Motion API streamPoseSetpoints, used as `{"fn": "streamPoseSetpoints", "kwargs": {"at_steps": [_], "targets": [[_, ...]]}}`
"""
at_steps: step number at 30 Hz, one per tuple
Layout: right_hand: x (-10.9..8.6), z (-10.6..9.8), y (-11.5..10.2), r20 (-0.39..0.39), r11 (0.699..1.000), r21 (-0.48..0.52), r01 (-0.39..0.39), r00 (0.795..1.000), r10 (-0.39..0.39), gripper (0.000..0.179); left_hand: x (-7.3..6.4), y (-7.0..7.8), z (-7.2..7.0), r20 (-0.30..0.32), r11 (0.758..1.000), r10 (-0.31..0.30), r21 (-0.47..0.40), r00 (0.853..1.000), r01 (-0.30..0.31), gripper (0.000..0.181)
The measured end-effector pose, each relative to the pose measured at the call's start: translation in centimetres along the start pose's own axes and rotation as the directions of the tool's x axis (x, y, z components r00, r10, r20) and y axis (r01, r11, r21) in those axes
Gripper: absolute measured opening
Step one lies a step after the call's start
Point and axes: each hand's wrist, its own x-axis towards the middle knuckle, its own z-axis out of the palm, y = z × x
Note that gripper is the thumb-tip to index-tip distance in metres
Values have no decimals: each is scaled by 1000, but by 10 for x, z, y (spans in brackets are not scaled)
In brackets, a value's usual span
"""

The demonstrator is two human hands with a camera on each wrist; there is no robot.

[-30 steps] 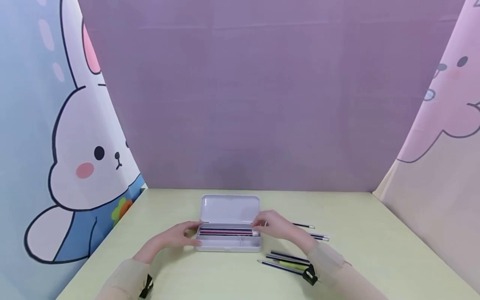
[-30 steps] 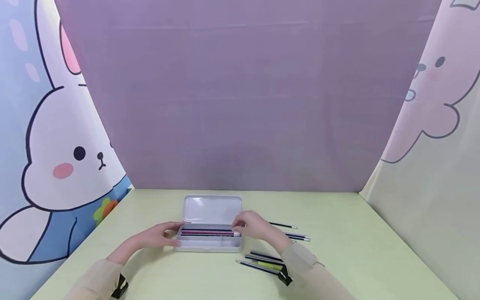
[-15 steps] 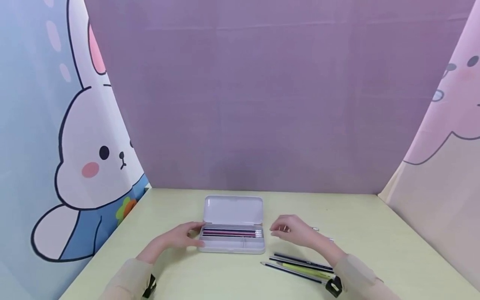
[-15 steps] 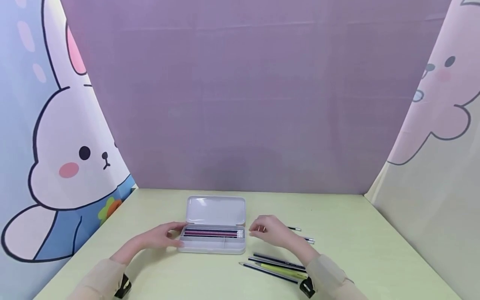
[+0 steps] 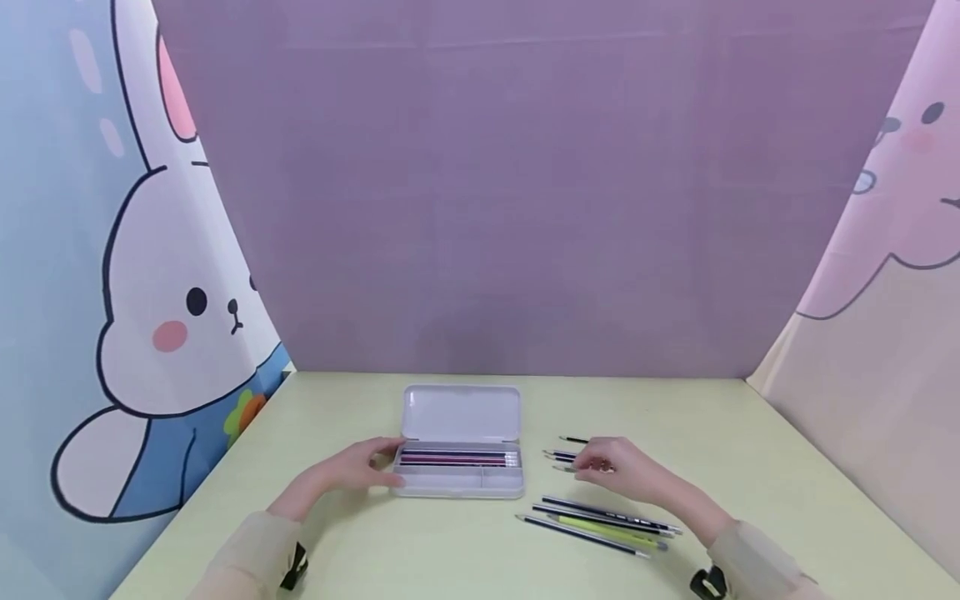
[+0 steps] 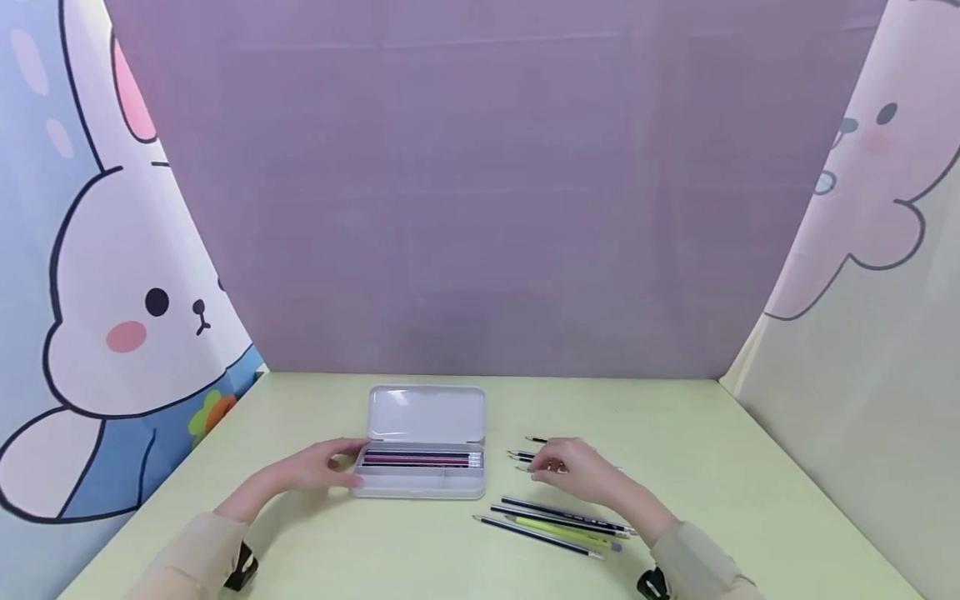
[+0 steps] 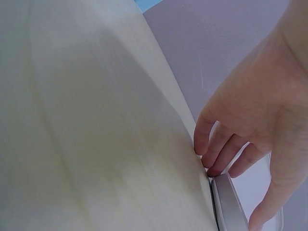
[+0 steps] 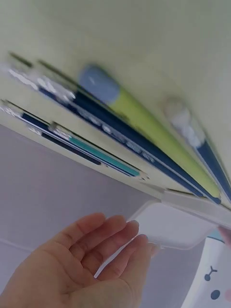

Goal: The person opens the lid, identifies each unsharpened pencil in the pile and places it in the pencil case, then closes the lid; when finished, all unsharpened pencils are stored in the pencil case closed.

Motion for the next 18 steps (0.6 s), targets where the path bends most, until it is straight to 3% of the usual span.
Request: {"fn": "streamPoseSetpoints", "kwargs": {"at_steps": [6, 18], "targets": [[-15, -3, 5, 3, 1000, -6, 7, 1000, -7, 15, 1, -5, 2, 9, 1000, -6, 2, 1000, 6, 74], [-42, -6, 21, 4, 999, -13, 39, 999, -39, 14, 1, 0, -2, 15, 1000, 10, -18, 1000, -10, 76]]}}
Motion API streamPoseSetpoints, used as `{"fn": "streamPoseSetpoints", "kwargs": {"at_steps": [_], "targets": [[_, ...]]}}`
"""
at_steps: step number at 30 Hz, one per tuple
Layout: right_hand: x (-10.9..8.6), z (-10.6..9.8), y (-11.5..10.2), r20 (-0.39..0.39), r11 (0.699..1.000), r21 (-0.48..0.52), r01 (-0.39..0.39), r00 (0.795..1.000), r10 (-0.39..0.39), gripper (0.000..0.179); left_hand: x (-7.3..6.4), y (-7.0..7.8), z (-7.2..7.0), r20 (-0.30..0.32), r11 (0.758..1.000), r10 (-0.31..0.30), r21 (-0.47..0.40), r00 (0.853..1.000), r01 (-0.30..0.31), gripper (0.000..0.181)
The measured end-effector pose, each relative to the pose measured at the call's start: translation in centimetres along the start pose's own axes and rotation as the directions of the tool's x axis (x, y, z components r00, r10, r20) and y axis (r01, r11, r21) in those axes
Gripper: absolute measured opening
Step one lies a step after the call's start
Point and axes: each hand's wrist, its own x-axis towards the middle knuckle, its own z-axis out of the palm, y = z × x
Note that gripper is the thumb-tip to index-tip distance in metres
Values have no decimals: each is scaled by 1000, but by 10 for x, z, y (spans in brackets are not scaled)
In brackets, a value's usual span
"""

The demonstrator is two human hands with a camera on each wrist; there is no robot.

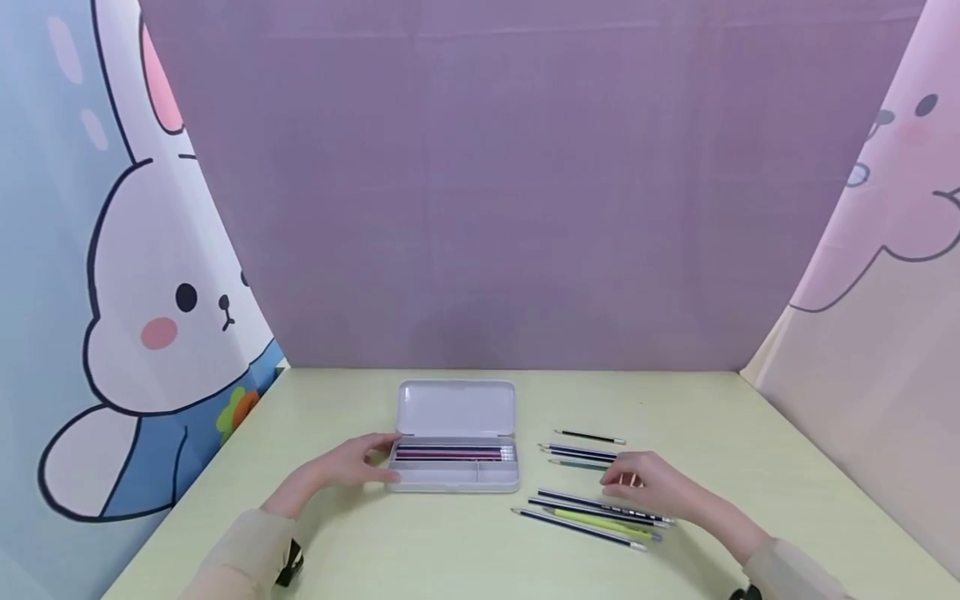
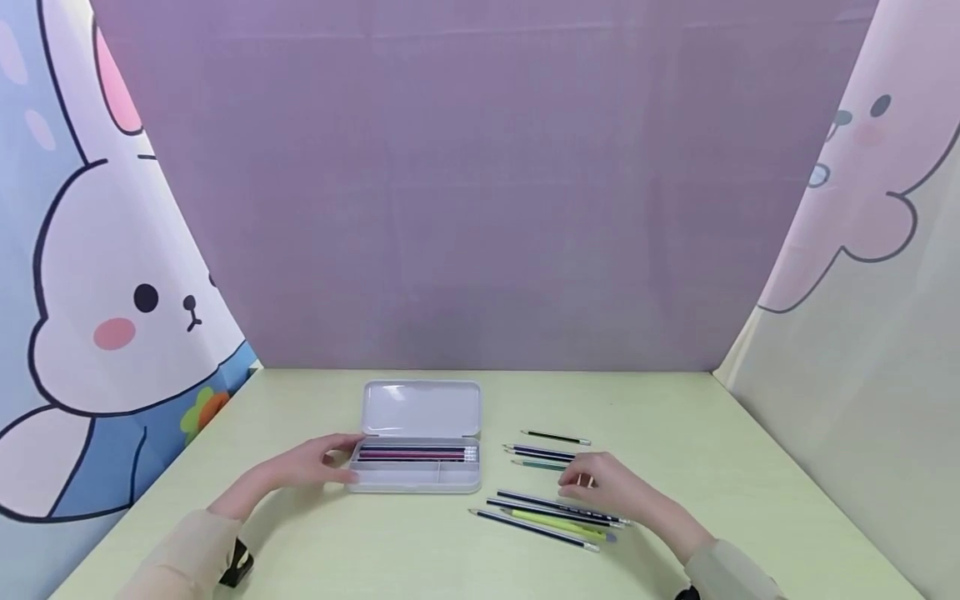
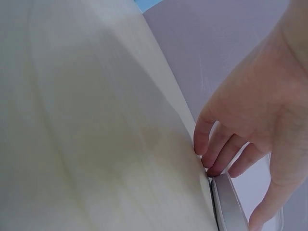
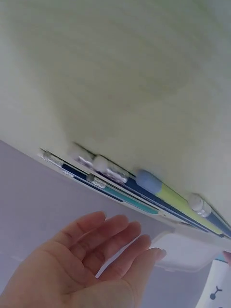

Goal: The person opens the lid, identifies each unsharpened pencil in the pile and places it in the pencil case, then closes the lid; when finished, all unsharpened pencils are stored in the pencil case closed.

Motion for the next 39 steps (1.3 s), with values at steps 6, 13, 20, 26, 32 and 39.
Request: {"fn": "streamPoseSetpoints", "kwargs": {"at_steps": [6, 13, 20, 26, 32, 39], "targets": [[-8, 0, 7, -11, 999, -1, 44, 999, -44, 9, 0, -1, -2, 3, 1000, 12, 0, 1000, -12, 75], [-14, 1, 10, 9, 999, -2, 41, 999, -41, 5, 0, -2, -1, 3, 1000, 15, 1, 1000, -15, 74], [-16, 4, 15, 55, 999, -21, 33, 998, -32, 3, 0, -4, 1, 5, 1000, 20, 2, 1000, -20, 74], [-19, 6, 19, 45, 1000, -15, 18, 999, -17, 5, 1, -5, 0, 11, 999, 43, -8, 999, -43, 75], [-19, 5, 20, 28, 999, -40, -22, 999, 23, 5, 2, -4, -1, 8, 999, 48, -3, 999, -48, 76], [-20, 5, 22, 32, 997, -72, -14, 999, 17, 7, 1, -4, -1, 9, 998, 57, 17, 998, -57, 76]]}}
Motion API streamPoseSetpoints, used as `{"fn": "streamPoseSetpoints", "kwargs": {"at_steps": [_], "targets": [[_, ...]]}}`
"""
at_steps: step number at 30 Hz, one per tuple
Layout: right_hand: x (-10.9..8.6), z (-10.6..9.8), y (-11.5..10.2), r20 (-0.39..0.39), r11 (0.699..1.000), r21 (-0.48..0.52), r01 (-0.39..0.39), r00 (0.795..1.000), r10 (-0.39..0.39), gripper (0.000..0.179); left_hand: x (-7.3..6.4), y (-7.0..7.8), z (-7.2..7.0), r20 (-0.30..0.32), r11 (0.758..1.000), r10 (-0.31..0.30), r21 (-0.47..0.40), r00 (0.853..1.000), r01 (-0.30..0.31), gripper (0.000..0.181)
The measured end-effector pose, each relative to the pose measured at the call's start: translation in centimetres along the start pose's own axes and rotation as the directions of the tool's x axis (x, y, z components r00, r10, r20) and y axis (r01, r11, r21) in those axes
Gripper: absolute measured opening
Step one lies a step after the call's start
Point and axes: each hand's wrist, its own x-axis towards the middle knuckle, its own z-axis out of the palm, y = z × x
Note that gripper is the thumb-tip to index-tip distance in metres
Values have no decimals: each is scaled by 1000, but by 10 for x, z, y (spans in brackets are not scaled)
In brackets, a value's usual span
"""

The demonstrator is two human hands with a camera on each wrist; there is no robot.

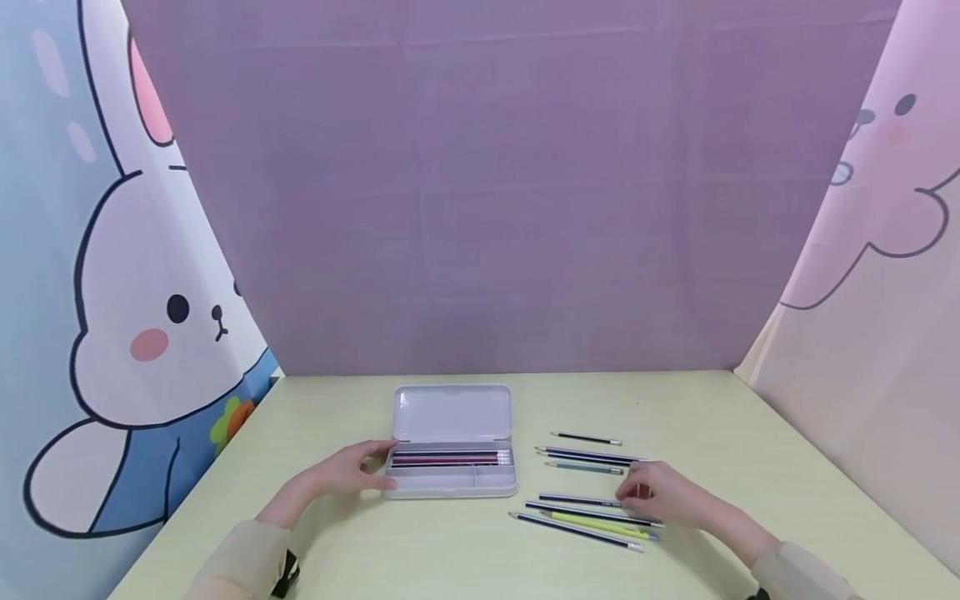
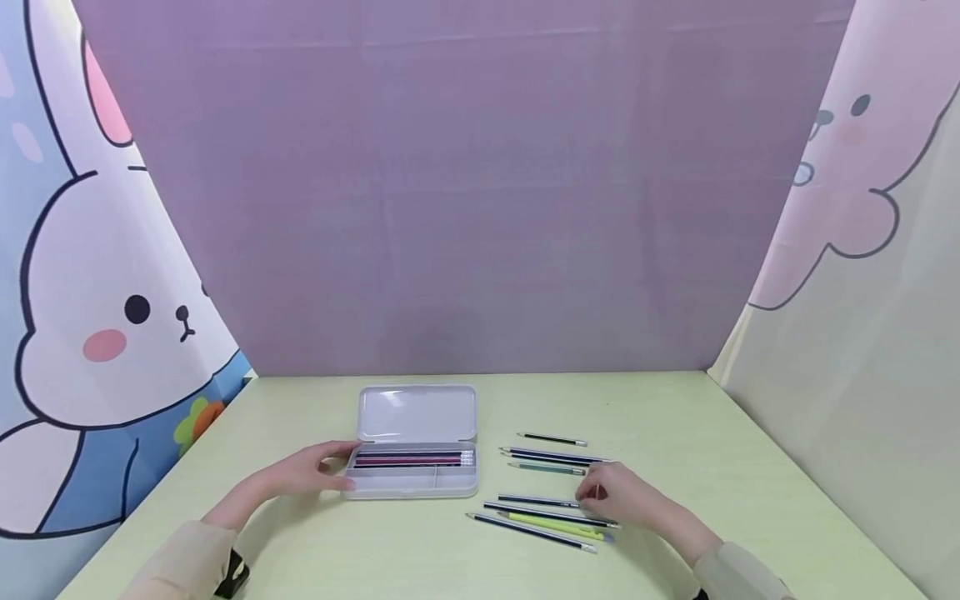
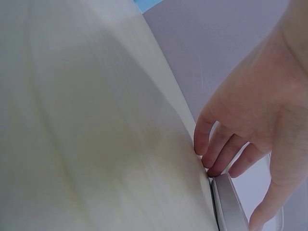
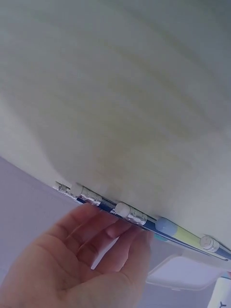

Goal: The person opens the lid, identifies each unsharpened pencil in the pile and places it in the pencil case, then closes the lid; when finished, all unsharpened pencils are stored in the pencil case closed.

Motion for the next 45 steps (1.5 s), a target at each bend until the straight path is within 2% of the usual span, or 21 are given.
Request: {"fn": "streamPoseSetpoints", "kwargs": {"at_steps": [4, 11, 16, 22, 30, 34, 39, 45], "targets": [[0, 0, 0, -20, 1000, -26, 12, 1000, -12, 6, -1, -1, 0, -6, 1000, 2, -2, 1000, -2, 76], [0, -3, -4, 0, 994, 9, -113, 994, 113, 3, 0, -1, 0, -8, 1000, -2, -12, 1000, 2, 76], [0, -2, -4, 13, 989, 20, -147, 989, 147, 3, 0, 0, 0, -5, 1000, -5, -10, 1000, 5, 76], [-1, 0, -1, 12, 993, 31, -117, 993, 116, 5, -1, 2, 0, -2, 1000, -21, -8, 1000, 21, 76], [0, -5, -4, 43, 981, 141, -134, 991, 129, 4, 0, 0, 0, -7, 1000, -26, -6, 1000, 26, 75], [1, -10, -4, 11, 988, 113, -107, 994, 106, 8, 1, -1, 0, -7, 999, -32, -5, 999, 32, 74], [3, -17, -4, -58, 997, 44, -57, 997, 59, 3, 1, -1, 0, -4, 999, -37, -7, 999, 37, 73], [10, -20, -9, -115, 997, 30, -67, 991, 70, 3, 0, 0, 0, -3, 999, -37, -7, 999, 36, 74]]}}
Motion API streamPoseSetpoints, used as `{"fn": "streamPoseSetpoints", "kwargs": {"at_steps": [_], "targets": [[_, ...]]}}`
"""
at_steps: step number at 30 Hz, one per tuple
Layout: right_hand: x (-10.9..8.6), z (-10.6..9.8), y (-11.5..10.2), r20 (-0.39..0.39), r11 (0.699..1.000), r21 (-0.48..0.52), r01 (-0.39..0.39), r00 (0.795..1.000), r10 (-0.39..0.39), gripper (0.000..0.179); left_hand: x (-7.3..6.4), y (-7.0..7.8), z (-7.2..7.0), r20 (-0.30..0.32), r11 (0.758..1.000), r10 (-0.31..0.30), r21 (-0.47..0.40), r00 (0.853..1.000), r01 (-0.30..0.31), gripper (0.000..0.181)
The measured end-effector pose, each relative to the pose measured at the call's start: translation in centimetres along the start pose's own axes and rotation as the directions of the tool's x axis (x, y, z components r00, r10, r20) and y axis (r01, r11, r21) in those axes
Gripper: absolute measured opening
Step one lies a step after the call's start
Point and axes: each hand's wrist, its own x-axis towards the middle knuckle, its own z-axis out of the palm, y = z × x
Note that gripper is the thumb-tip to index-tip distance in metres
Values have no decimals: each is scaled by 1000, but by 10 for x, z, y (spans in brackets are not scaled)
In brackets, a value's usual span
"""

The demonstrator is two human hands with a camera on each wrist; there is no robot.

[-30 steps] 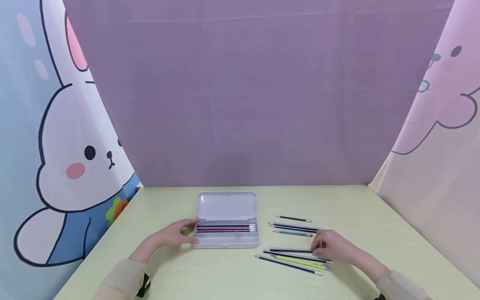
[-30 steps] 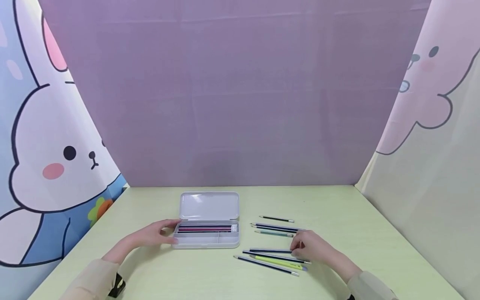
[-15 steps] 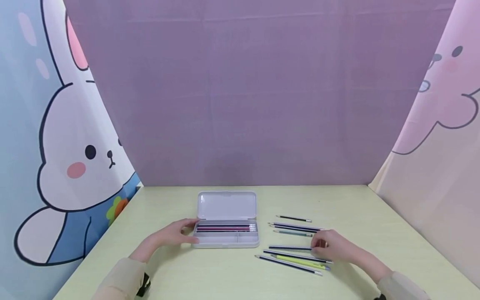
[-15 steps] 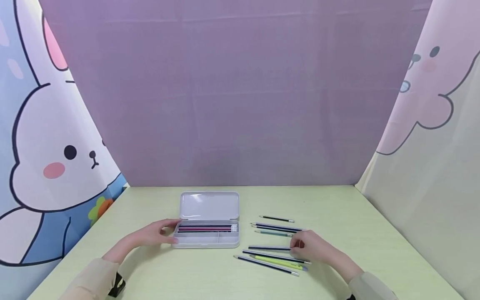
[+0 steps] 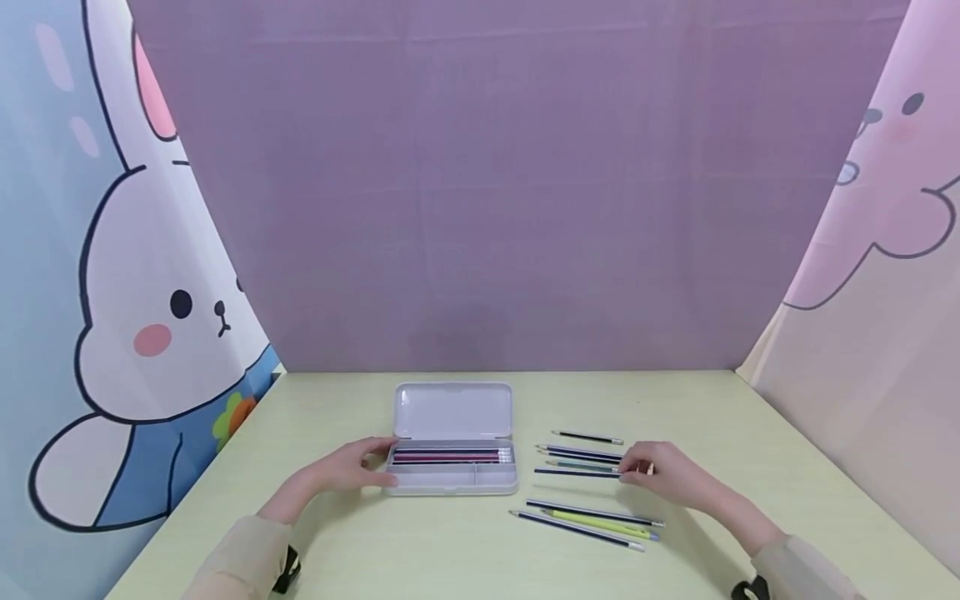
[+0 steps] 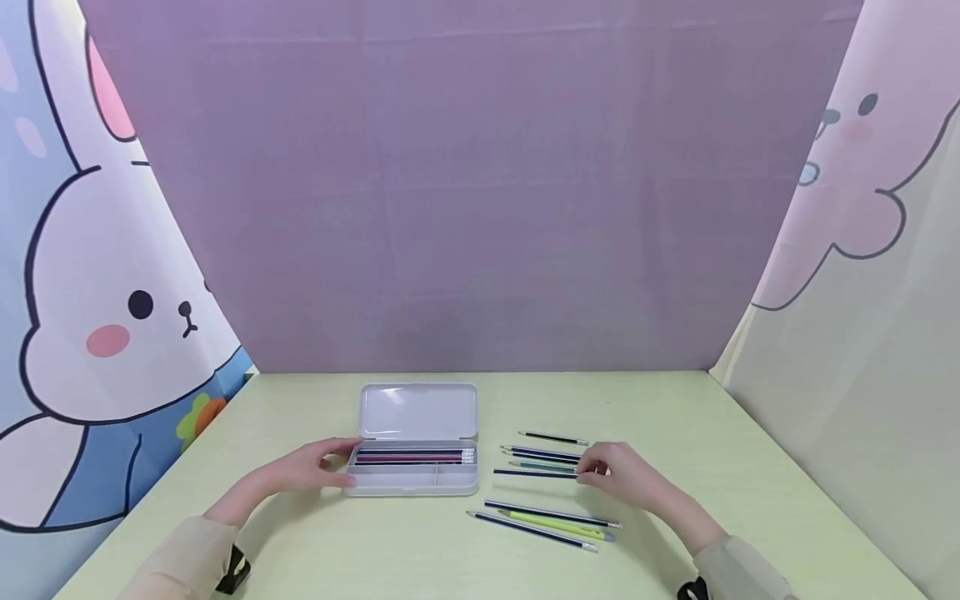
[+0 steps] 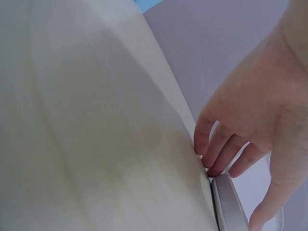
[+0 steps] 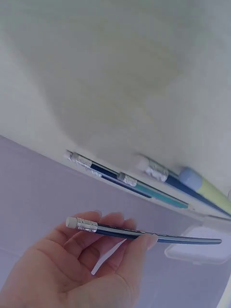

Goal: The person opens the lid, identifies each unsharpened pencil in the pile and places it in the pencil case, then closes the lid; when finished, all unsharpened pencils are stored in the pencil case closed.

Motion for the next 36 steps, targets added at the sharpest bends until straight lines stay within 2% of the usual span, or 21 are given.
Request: {"fn": "streamPoseSetpoints", "kwargs": {"at_steps": [6, 17, 24, 31, 36], "targets": [[11, 1, -6, -17, 1000, -12, -29, 999, 29, 6, 0, 0, 0, -4, 1000, 2, 4, 1000, -2, 74], [34, 7, -14, -7, 995, 30, -91, 996, 91, 5, -1, 0, 0, -1, 1000, 4, 4, 1000, -4, 75], [47, 13, -17, -52, 996, 49, -75, 996, 78, 4, -2, 1, 0, 2, 1000, 12, 3, 1000, -12, 75], [62, 21, -21, -54, 994, 77, -82, 995, 87, 7, -3, 0, 0, 2, 1000, 19, 7, 1000, -19, 76], [73, 28, -25, -68, 995, 83, -52, 996, 57, 9, -2, -1, 0, 1, 1000, 20, 2, 1000, -20, 77]]}}
